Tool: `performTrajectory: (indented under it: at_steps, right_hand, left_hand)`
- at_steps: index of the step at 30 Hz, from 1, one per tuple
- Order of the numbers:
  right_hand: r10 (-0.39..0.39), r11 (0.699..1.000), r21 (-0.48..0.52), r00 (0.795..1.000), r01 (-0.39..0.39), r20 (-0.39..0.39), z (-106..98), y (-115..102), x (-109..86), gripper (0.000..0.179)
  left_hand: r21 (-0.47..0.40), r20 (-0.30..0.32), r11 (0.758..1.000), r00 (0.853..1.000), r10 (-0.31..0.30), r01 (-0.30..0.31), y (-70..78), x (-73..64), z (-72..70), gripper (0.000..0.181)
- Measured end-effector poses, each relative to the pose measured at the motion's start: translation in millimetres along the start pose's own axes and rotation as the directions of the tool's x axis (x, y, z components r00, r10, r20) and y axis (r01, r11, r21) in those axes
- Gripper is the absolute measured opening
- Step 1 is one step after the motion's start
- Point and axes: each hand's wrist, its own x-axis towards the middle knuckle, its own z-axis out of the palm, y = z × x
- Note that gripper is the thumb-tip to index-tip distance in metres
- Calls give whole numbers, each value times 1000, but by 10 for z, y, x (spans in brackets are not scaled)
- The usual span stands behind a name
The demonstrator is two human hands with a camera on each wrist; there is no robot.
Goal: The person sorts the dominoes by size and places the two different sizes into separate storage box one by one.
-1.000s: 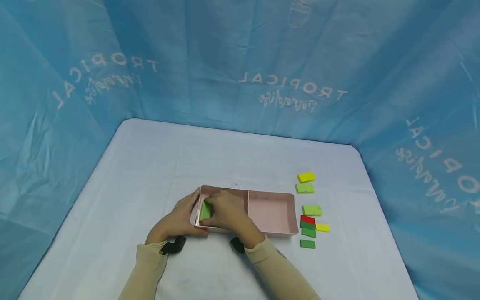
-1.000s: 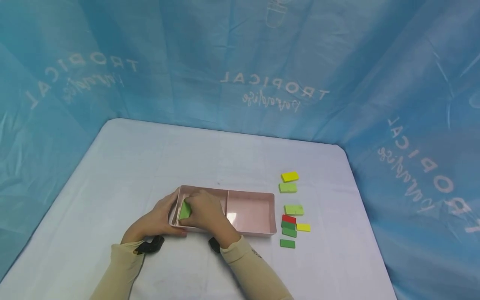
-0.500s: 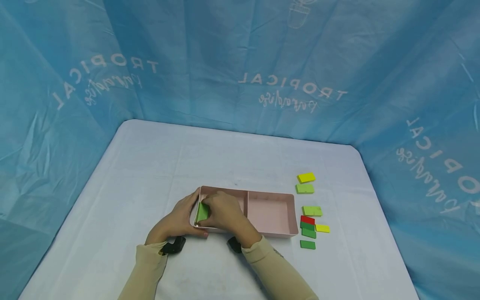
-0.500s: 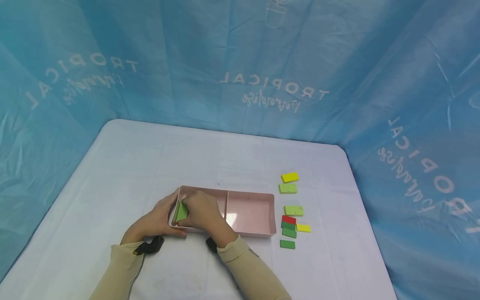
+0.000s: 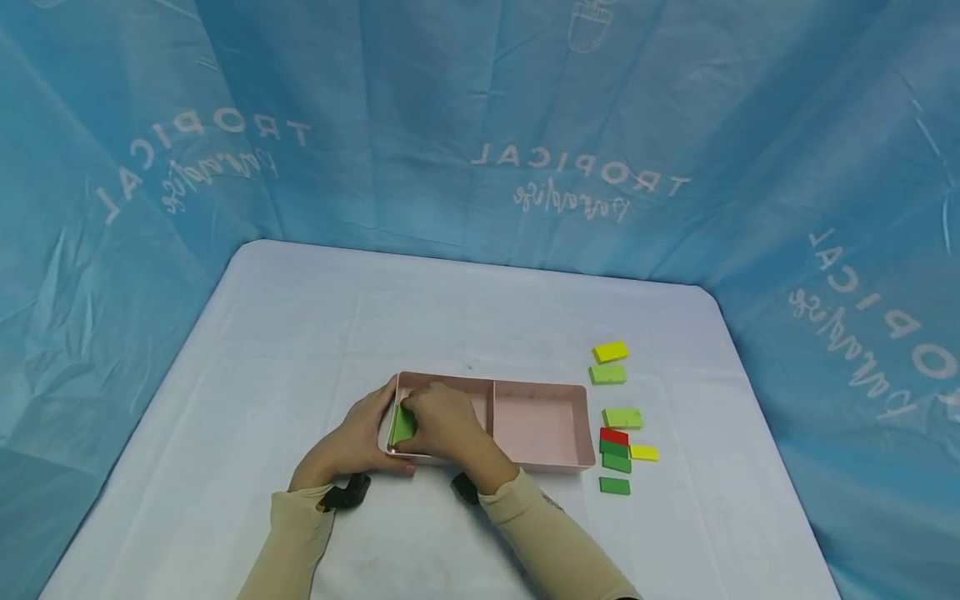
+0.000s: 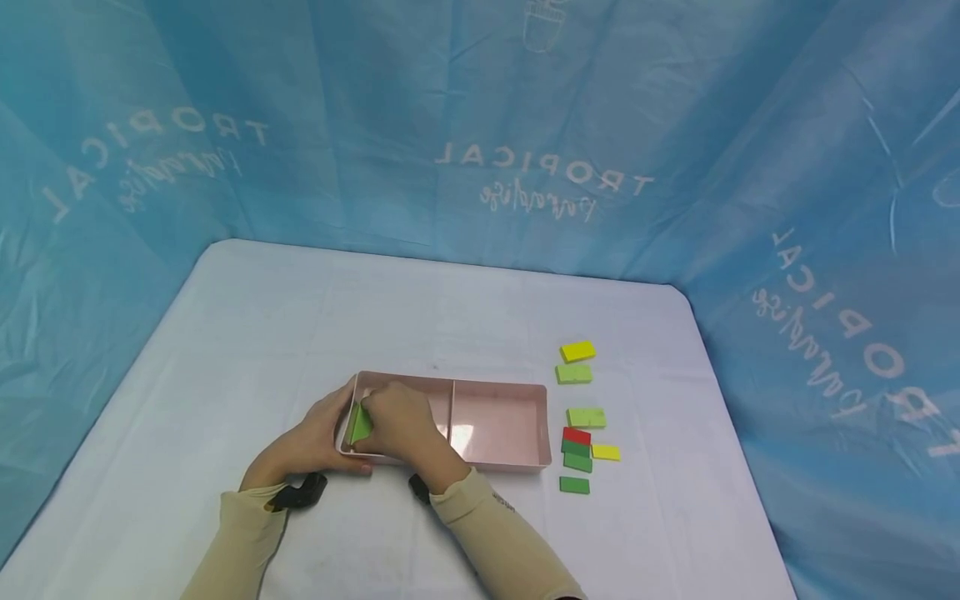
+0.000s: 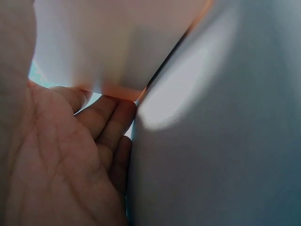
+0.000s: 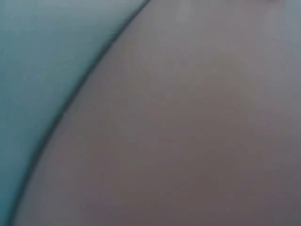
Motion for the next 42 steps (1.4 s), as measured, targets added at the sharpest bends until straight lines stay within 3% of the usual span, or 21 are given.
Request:
performTrajectory:
  at_steps: [7,20,23,26,29,33,37,42]
  right_hand:
    - [-3,1000,-3,1000,3,14,-8,20,-16,45]
    - [30,992,118,998,-37,57,-39,79,-76,64]
    - [40,987,155,999,-44,32,-125,88,-123,58]
    - [64,978,203,997,-53,-47,-225,124,-202,50]
    - [105,965,253,982,-63,-155,-308,192,-310,45]
    - [173,947,309,947,-85,-270,-396,294,-464,35]
    - [239,935,333,912,-123,-334,-440,397,-571,31]
    - [302,927,328,882,-182,-363,-459,496,-657,30]
  left_hand:
    - [-10,-2,1000,1000,14,-14,12,26,17,139]
    - [-3,9,1000,1000,24,-24,15,37,59,137]
    - [-4,9,1000,1000,17,-17,16,32,61,138]
    - [-13,-2,1000,1000,29,-29,21,33,60,137]
    - [-22,-23,998,998,61,-61,13,35,64,138]
    - [-56,-29,996,997,73,-74,-1,32,68,139]
    - [-38,-34,997,998,60,-62,-7,35,61,139]
    - [-1,-35,1000,999,17,-17,3,32,66,141]
